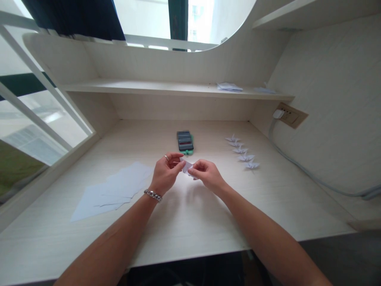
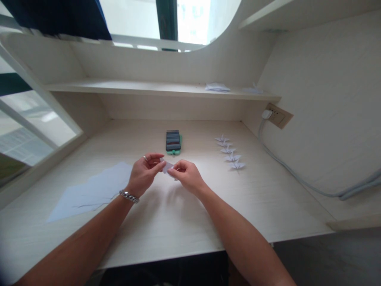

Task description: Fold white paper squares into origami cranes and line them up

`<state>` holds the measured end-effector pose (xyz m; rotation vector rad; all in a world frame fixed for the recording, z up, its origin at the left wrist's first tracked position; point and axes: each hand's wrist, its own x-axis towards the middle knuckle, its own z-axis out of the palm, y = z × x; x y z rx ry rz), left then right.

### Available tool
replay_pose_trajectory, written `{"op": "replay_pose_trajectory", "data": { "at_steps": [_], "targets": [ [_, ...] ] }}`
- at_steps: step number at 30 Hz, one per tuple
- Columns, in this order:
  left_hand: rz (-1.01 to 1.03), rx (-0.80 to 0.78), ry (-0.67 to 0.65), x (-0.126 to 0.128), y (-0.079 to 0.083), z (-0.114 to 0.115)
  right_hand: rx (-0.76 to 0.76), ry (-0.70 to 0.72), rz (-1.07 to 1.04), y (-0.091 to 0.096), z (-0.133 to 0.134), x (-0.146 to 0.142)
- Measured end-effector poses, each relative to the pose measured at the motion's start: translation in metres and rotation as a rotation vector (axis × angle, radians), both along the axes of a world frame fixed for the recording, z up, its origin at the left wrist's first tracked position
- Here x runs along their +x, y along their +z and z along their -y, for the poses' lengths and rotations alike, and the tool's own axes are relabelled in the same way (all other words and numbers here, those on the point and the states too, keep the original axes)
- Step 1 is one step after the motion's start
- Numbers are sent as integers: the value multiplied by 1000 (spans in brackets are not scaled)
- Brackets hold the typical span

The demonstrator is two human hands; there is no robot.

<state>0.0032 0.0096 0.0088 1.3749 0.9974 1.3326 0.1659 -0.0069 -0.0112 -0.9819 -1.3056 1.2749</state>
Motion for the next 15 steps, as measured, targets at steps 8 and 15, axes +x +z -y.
{"op": "replay_pose_trajectory", "data": {
  "at_steps": [8, 15],
  "targets": [
    [106, -100, -16, 1, -2, -1, 16, -40, -36, -4, -3, -1],
    [35, -142, -125, 2, -8, 0, 12, -60, -34, -3, -3, -1]
  ]
}}
